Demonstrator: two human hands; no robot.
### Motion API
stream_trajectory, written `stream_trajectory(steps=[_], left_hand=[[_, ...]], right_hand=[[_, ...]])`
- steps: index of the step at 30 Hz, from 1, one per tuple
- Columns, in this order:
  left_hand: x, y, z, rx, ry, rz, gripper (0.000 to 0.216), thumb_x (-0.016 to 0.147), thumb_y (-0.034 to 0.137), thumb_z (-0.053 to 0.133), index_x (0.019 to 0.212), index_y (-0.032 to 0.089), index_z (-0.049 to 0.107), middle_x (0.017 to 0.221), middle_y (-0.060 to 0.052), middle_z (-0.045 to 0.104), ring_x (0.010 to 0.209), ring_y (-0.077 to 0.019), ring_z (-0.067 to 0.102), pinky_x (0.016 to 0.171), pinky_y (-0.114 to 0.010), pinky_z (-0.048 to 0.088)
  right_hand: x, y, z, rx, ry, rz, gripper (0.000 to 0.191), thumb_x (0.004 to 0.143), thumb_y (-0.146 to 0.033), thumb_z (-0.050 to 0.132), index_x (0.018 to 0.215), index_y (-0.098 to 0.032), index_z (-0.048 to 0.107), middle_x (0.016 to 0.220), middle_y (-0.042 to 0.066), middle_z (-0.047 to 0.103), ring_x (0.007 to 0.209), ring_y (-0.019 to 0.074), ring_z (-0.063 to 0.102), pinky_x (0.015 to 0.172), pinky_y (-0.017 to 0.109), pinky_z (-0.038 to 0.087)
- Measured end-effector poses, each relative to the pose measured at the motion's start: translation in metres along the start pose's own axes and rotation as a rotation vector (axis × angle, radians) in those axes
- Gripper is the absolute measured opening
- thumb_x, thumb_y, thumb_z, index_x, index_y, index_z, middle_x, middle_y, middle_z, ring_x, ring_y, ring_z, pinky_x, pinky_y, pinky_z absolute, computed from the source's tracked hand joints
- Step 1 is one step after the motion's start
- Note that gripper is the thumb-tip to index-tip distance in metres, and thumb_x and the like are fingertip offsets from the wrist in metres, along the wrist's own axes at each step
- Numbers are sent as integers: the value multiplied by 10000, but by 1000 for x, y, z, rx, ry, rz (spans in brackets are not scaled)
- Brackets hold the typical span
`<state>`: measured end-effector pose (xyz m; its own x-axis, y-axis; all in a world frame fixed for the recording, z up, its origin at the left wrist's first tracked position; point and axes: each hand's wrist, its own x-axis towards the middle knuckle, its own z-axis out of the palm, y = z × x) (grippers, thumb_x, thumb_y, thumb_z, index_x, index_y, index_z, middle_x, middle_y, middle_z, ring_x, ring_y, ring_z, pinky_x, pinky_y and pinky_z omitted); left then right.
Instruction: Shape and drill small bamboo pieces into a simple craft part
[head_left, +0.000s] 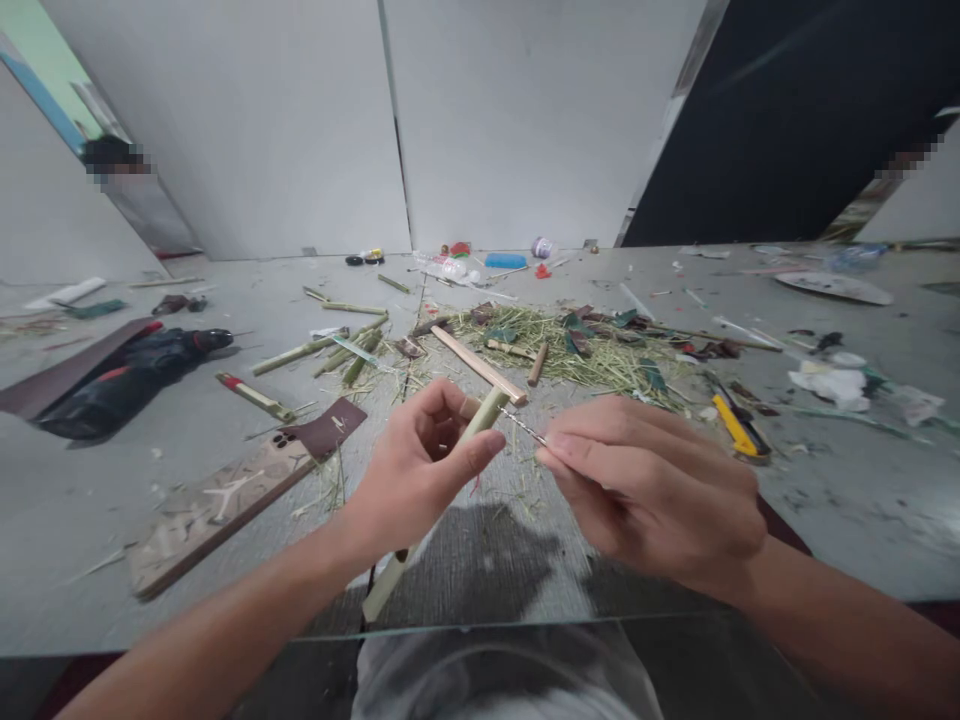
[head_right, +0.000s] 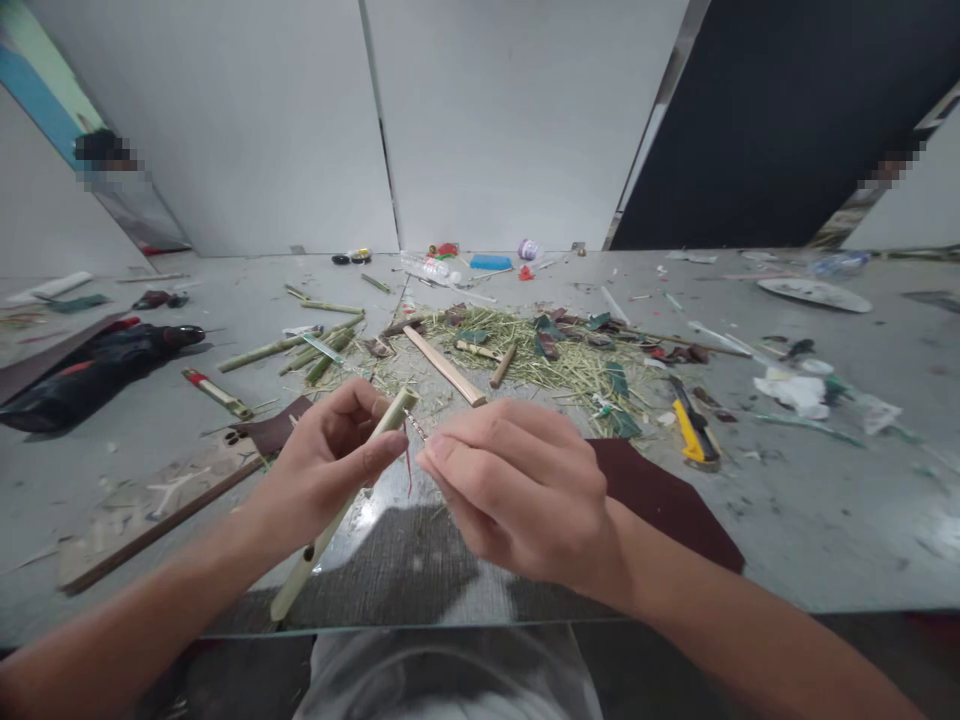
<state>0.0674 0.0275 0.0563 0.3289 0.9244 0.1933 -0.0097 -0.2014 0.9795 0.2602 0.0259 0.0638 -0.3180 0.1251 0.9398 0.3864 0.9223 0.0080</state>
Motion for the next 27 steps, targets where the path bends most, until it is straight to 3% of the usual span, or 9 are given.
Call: stream_trajectory(steps=[4,9,11,17,23,27], left_hand=[[0,0,4,78,57,7,306,845,371,673,787,182,440,562,80,394,487,-43,337,438,-179,257],[-1,1,5,93,33,6,302,833,376,678,777,178,457,572,73,405,493,-47,343,438,-183,264],[-1,1,4,86,17,0,294,829,370,682,786,179,463,567,72,422,480,-47,359,428,-181,264],[3,-2,1,197,66,2,301,794,357,715,789,182,471,564,70,450,475,-53,388,424,-186,265],[3,-2,4,361,133,8,287,805,398,681,778,182,494,580,60,425,512,-69,354,448,-207,269],[5,-2,7,468,183,28,267,815,380,661,752,181,495,564,64,400,512,-69,344,457,-210,260]], right_hand=[[0,-1,0,-15,-46,23,148,777,-45,696,833,-172,645,692,39,708,632,156,667,601,274,556],[-3,0,-2,68,-21,343,133,801,-114,703,798,-226,632,696,-10,709,577,121,646,567,242,548],[-4,0,-2,81,-5,404,131,797,-134,715,797,-236,634,699,-16,710,562,121,641,554,243,550],[-4,0,1,82,-94,121,167,805,-65,668,856,-222,644,744,17,732,690,157,698,641,273,580],[-5,1,-1,32,-115,16,154,804,-38,656,846,-186,640,732,37,726,682,141,678,651,260,581],[-6,10,-4,-77,-195,-151,161,803,-40,648,859,-191,654,775,43,743,702,156,682,664,287,588]])
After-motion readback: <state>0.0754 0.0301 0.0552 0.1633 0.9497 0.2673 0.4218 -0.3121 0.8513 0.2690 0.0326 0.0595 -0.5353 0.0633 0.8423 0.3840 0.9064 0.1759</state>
